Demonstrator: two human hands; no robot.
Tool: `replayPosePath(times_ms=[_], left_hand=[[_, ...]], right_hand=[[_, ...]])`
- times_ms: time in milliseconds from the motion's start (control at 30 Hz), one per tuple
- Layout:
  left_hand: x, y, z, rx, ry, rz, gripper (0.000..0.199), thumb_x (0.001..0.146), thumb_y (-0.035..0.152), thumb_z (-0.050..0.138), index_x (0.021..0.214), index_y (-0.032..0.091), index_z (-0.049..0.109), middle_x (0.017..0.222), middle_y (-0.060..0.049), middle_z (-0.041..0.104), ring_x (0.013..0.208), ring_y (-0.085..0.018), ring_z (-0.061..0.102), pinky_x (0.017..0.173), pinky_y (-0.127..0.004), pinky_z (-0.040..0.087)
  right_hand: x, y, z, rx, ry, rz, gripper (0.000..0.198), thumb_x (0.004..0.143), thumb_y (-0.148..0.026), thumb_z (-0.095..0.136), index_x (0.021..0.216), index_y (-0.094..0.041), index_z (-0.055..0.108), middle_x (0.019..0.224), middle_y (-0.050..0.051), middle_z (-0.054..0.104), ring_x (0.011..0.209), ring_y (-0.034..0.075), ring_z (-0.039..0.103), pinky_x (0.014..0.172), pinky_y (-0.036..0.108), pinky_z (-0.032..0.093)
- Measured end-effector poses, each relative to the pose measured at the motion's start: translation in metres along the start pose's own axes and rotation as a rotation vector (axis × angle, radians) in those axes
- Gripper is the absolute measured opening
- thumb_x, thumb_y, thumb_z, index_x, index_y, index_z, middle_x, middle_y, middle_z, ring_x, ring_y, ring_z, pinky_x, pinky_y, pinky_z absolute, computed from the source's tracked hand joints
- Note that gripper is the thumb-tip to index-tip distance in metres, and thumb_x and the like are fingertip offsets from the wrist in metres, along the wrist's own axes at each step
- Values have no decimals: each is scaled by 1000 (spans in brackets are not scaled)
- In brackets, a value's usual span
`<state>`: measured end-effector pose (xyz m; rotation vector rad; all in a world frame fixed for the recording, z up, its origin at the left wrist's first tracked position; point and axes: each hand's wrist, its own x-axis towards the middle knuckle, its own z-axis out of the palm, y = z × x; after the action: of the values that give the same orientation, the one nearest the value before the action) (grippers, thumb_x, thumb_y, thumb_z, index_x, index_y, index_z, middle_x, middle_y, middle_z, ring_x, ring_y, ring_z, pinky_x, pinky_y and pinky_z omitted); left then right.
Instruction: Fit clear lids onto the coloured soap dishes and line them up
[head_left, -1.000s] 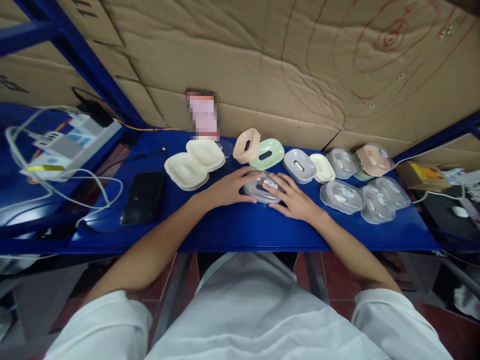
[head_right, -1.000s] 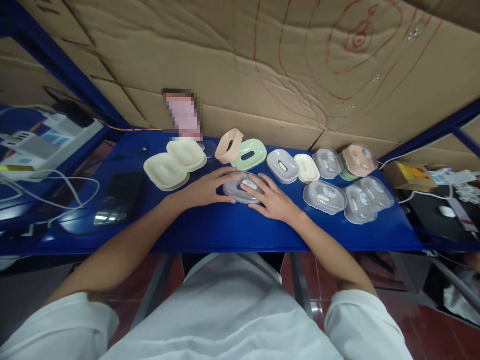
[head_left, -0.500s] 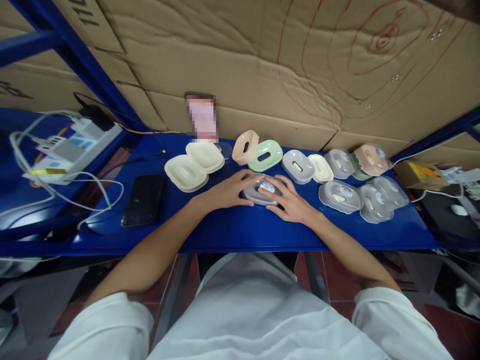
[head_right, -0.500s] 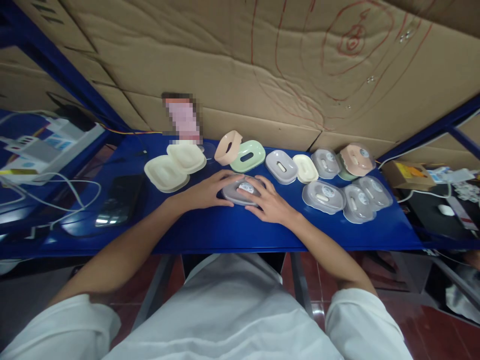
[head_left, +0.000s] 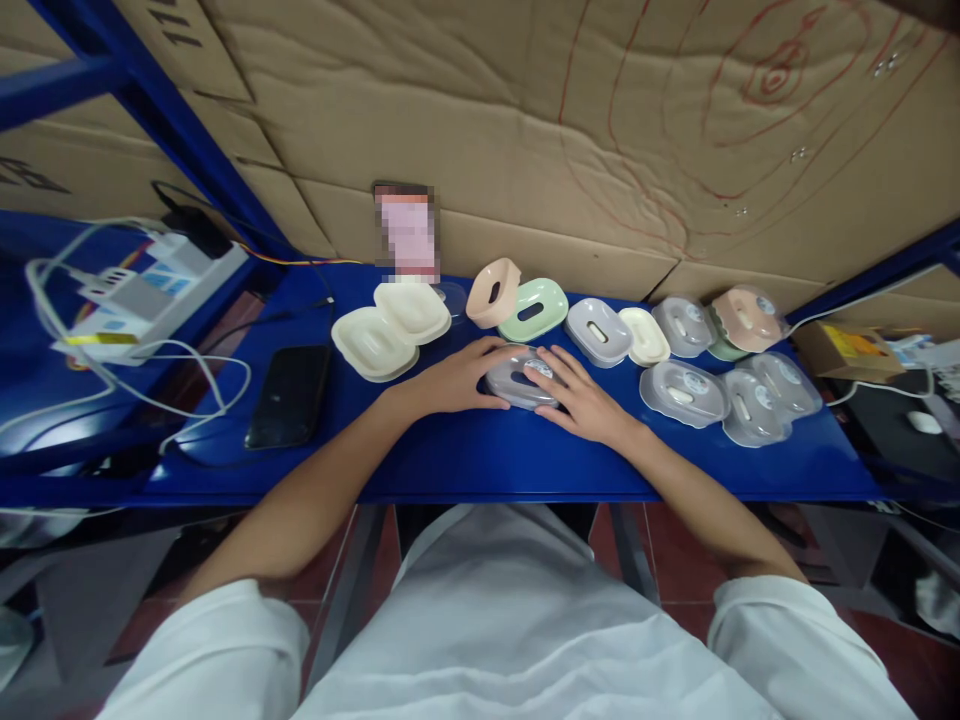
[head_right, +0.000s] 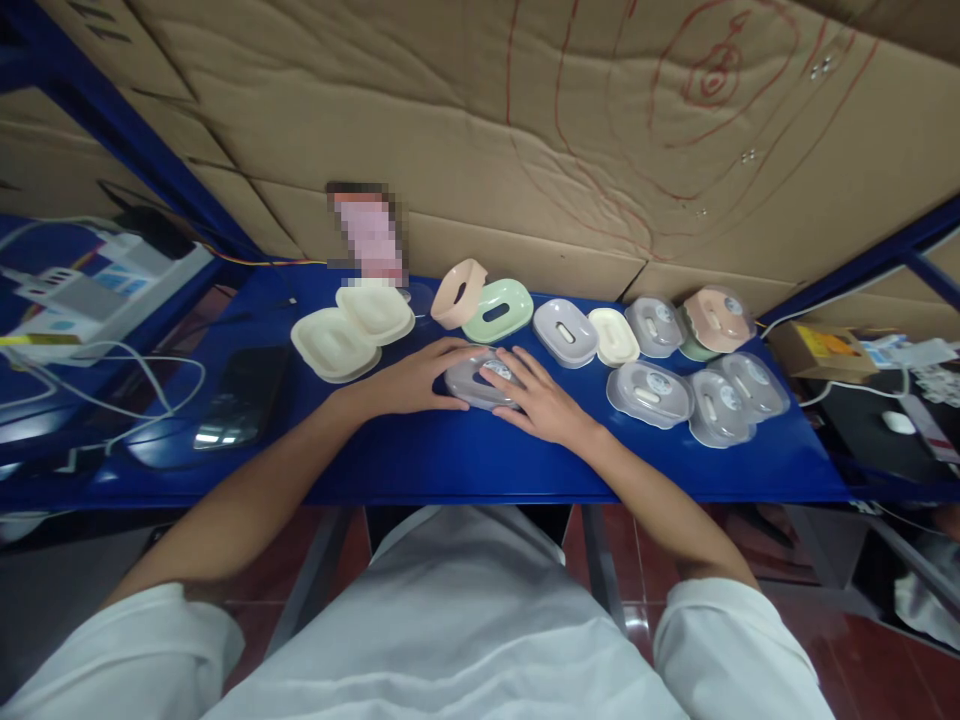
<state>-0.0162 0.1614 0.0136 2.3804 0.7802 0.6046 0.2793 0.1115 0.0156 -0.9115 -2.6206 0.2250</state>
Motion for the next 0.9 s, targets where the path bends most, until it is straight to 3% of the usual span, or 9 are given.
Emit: replayPosePath(times_ms=[67,133,267,333,400,633,733,900], left_hand=[[0,1,0,-10,-1,-10,88,89,54,83,165,30,45,156,-14,53,146,-36,53,126,-53,43],[0,2,-1,-16,-6,-18,88,90,56,82,165,31,44,156,-14,53,147,-37,52,126,-53,42],[-1,5,-1,-20,-33,-44,87,91,55,80,165,32,42,160,-12,49,151,-38,47,129,-54,38],[-1,6,-1,-21,-39,-64,88,89,54,81,165,32,42,165,-12,44,155,-39,43,130,-55,37],[-1,7,0,-19,-40,-74,90,88,55,81,166,32,41,168,-12,41,157,-40,40,130,-57,37],[0,10,1,-2,-24,-45,88,90,56,80,165,31,42,166,-13,44,155,-39,42,131,-58,35],[0,10,1,6,-21,-43,87,92,56,78,166,31,40,165,-14,44,155,-38,43,130,-57,36],[0,10,1,1,-22,-54,90,91,60,78,167,29,40,163,-15,46,153,-39,45,130,-57,36]], right_hand=[[0,5,-4,37,0,-16,67,111,-53,49,172,-32,33,180,8,26,167,35,22,132,64,33],[-3,16,-14,44,82,28,60,113,-51,43,170,-30,39,176,9,37,163,32,35,131,60,36],[-14,49,-40,-135,415,373,50,114,-37,34,154,-22,60,152,14,65,145,33,57,125,59,42],[-19,62,-47,-235,444,504,49,111,-33,37,146,-16,66,145,18,69,138,36,61,120,60,45],[-21,68,-47,-279,378,548,47,108,-32,40,142,-14,68,143,20,69,136,37,61,118,59,47],[-18,58,-33,-310,162,515,48,110,-32,40,149,-16,63,151,17,64,139,36,58,117,57,44],[-16,52,-36,-313,194,491,49,112,-38,38,149,-16,63,153,18,63,140,36,57,120,59,40],[-7,27,-40,-219,217,244,49,113,-47,43,152,-22,60,157,13,61,147,30,54,125,52,38]])
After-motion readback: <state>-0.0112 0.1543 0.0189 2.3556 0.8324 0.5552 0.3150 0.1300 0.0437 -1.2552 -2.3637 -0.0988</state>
